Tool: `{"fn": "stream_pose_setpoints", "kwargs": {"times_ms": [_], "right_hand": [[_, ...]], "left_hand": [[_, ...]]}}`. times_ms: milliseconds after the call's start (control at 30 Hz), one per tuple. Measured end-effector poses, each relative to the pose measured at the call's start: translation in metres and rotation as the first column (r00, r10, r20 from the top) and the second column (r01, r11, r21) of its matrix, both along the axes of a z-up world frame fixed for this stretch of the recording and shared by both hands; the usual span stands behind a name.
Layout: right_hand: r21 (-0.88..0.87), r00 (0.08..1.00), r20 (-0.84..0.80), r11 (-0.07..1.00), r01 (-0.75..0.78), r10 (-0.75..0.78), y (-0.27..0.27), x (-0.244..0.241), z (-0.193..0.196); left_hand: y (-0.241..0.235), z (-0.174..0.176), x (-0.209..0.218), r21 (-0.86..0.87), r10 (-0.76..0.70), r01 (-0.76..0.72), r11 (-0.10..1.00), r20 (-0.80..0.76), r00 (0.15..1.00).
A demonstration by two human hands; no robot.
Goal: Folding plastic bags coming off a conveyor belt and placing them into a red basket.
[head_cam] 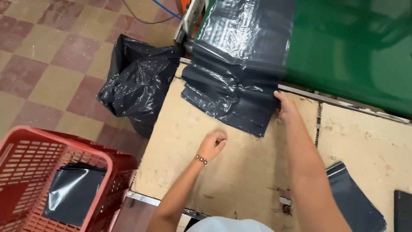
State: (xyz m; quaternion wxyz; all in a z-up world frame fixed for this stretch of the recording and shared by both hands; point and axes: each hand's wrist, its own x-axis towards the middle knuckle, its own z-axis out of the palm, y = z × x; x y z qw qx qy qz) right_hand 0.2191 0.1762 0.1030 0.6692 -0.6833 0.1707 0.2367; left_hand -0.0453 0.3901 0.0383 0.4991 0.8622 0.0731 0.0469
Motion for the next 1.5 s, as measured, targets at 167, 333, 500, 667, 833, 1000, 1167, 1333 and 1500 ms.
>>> {"fn": "stream_pose_setpoints", "kwargs": {"times_ms": [167, 333, 500, 667, 833, 1000, 1167, 1333, 1500], "right_hand": [[-0.315, 0.951, 0.175, 0.93, -0.192, 0.256, 0.022, -0.021, 0.028], [-0.299, 0.877, 0.348, 0.926, -0.23, 0.33, 0.043, -0.015, 0.022], [0.048, 0.972, 0.207, 0.991, -0.122, 0.109, 0.049, -0.079, 0.103], [0.124, 0.998, 0.006, 0.99, -0.062, 0.062, -0.045, -0.112, 0.046], [-0.065, 0.995, -0.096, 0.997, -0.039, 0.032, -0.113, -0.145, -0.071], [-0.373, 0.95, 0.277, 0.927, -0.031, 0.143, -0.076, -0.196, -0.029], [-0.481, 0.752, 0.566, 0.876, -0.032, 0.338, -0.083, -0.253, 0.046], [0.09, 0.806, 0.495, 0.903, -0.42, 0.325, -0.194, -0.328, 0.073], [0.126, 0.922, 0.283, 0.942, -0.31, 0.266, -0.257, -0.411, 0.144]], "left_hand": [[-0.002, -0.002, -0.002, -0.137, 0.024, -0.022, 0.99, 0.013, 1.0], [-0.05, 0.032, 0.01, 0.12, -0.242, 0.239, 0.964, 0.014, 0.97], [-0.056, -0.023, 0.064, 0.173, -0.23, 0.24, 0.955, -0.072, 0.97], [0.001, 0.001, 0.05, 0.043, -0.014, 0.019, 0.999, -0.132, 0.991], [0.077, 0.026, 0.006, -0.051, 0.177, -0.193, 0.98, -0.228, 0.957], [0.133, 0.011, -0.045, -0.084, 0.348, -0.402, 0.912, -0.362, 0.865], [0.111, 0.014, -0.088, 0.074, 0.454, -0.457, 0.886, -0.33, 0.827], [0.05, 0.22, -0.223, -0.511, 0.3, -0.237, 0.827, 0.044, 0.953], [0.072, 0.218, -0.35, -0.444, -0.035, 0.111, 0.889, 0.176, 0.984]]}}
